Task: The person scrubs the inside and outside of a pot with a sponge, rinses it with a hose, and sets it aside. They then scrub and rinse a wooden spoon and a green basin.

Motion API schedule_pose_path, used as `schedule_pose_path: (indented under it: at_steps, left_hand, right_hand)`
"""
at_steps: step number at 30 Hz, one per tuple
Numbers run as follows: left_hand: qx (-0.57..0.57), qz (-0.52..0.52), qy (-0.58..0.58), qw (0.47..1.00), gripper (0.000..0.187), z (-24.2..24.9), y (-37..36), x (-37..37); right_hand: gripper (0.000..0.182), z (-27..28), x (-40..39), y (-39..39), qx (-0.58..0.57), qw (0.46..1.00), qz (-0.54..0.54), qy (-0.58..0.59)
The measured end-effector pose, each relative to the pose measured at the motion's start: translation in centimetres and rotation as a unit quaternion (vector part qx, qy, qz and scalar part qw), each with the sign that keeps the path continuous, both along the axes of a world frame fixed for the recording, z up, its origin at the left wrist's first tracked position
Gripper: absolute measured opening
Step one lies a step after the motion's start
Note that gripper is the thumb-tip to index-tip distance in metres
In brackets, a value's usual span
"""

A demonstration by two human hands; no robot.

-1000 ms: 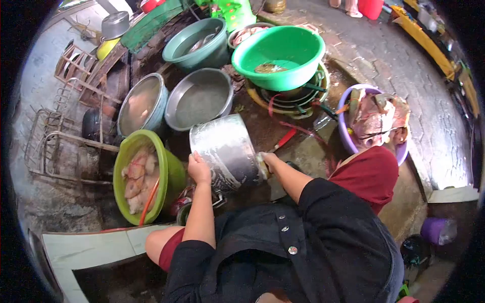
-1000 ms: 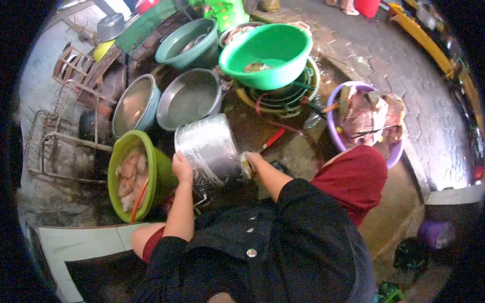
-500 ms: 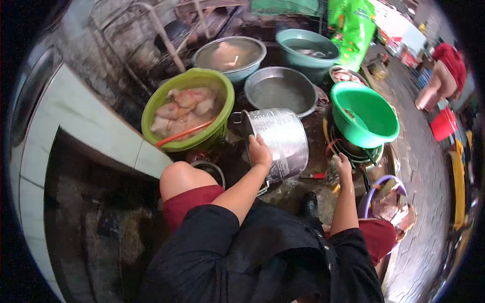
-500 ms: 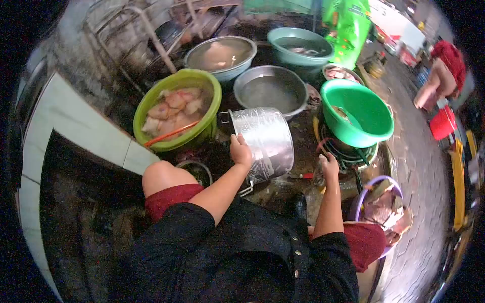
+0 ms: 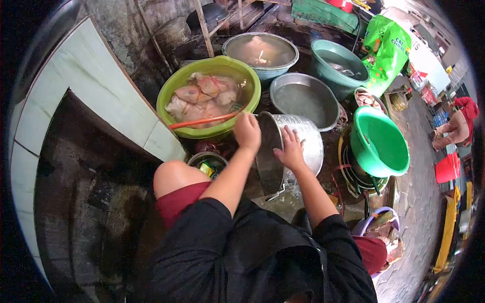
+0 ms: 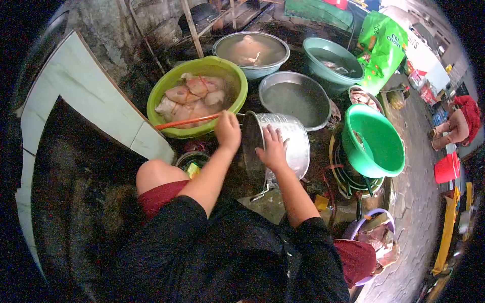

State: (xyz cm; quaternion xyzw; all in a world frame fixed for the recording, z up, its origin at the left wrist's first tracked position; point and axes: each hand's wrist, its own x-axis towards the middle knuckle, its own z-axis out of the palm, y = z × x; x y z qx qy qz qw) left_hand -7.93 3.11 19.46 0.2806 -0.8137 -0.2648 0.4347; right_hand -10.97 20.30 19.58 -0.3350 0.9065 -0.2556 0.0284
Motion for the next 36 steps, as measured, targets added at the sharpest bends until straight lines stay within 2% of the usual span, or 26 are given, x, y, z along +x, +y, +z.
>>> schedule_pose_path:
  at_steps: [1,2,3,4,6,8,10,11,12,13,14,15,17,18,20,21,22,26,28,32,34,35,36]
  left_hand:
    - [-0.029,0.043,-0.095,0.994,0.017,0.5,-2.5,-0.2]
    - [-0.047,0.09,-0.15,0.984,0.027,0.2,-4.7,-0.4]
    - [-0.059,0.118,-0.267,0.955,0.041,-0.2,-7.0,-0.4]
    - [-0.03,0.099,-0.362,0.927,0.046,-0.6,-9.4,-0.3]
    - [-0.087,0.035,-0.486,0.869,0.041,-0.3,-12.8,0.9]
    - [-0.002,-0.101,-0.325,0.94,0.037,-11.7,-22.4,-2.4]
    - [-0.028,-0.156,-0.419,0.894,0.037,-6.3,-20.9,-0.9]
    - [-0.05,-0.204,-0.51,0.834,0.039,-2.5,-19.8,0.4]
    - [-0.048,-0.206,-0.51,0.834,0.039,1.5,-18.4,1.3]
    - [0.04,-0.23,-0.531,0.815,0.036,6.0,-17.0,1.8]
    - [0.128,-0.252,-0.546,0.789,0.033,8.2,-16.5,1.8]
    - [0.148,-0.269,-0.532,0.789,0.032,8.4,-17.0,1.7]
    - [0.169,-0.291,-0.512,0.79,0.032,11.3,-16.1,2.7]
    - [0.188,-0.313,-0.494,0.789,0.032,13.4,-15.3,3.4]
    - [0.167,-0.33,-0.496,0.786,0.031,16.3,-13.3,4.8]
    - [0.147,-0.351,-0.511,0.77,0.031,17.3,-12.6,5.3]
    - [0.126,-0.373,-0.527,0.753,0.031,17.7,-12.0,5.7]
    - [0.104,-0.412,-0.5,0.755,0.029,17.9,-10.9,6.8]
    - [0.116,-0.441,-0.472,0.755,0.027,18.2,-11.0,7.2]
    - [0.129,-0.441,-0.479,0.748,0.027,20.0,-10.8,8.1]
    - [0.127,-0.418,-0.495,0.751,0.026,20.5,-10.5,8.1]
    - [0.117,-0.433,-0.498,0.742,0.025,20.5,-10.6,7.9]
    - [0.119,-0.433,-0.497,0.743,0.025,20.6,-10.5,7.9]
  right_hand:
    - [0.077,-0.6,0.2,-0.3,0.011,0.999,-0.011,0.029]
    - [0.079,-1.0,0.4,-0.5,0.022,0.998,-0.024,0.058]
    - [0.082,-0.8,0.5,-0.7,0.031,0.998,-0.023,0.052]
    - [0.082,-0.9,0.6,-0.7,0.034,0.998,-0.028,0.053]
    - [0.081,-1.1,0.5,-0.7,0.043,0.997,-0.027,0.065]
    - [0.079,-0.6,0.7,-0.8,0.057,0.996,-0.034,0.067]
    - [0.077,-0.8,0.6,-0.9,0.058,0.995,-0.029,0.074]
    - [0.075,-0.8,0.5,-1.0,0.061,0.995,-0.026,0.08]
    - [0.075,-1.0,0.5,-1.0,0.064,0.994,-0.026,0.079]
    - [0.073,-1.0,0.3,-1.1,0.062,0.994,-0.023,0.087]
    - [0.07,-1.0,0.1,-1.3,0.06,0.993,-0.02,0.096]
    - [0.07,-0.5,0.1,-1.5,0.061,0.993,-0.018,0.096]
    - [0.059,0.7,-0.1,-1.7,0.029,0.996,-0.018,0.077]
    - [0.059,0.7,-0.5,-1.8,0.029,0.996,-0.018,0.078]
    - [0.047,0.3,-1.5,-2.1,-0.028,0.997,-0.021,0.067]
    - [0.039,0.2,-1.8,-2.3,-0.061,0.994,-0.03,0.09]
    - [0.039,-0.6,-2.6,-2.4,-0.06,0.994,-0.033,0.09]
    - [0.035,-2.8,-4.9,-3.0,-0.081,0.989,-0.037,0.12]
    - [0.037,-2.7,-5.2,-2.5,-0.107,0.992,-0.003,0.065]
    - [0.04,-1.9,-5.8,-0.6,0.002,0.988,0.044,0.148]
    - [0.044,-1.1,-5.4,-1.3,0.029,0.988,-0.131,0.07]
    - [0.045,-0.6,-5.3,-1.1,0.04,0.994,-0.078,0.06]
    - [0.045,-1.1,-5.6,-1.2,0.042,0.994,-0.076,0.06]
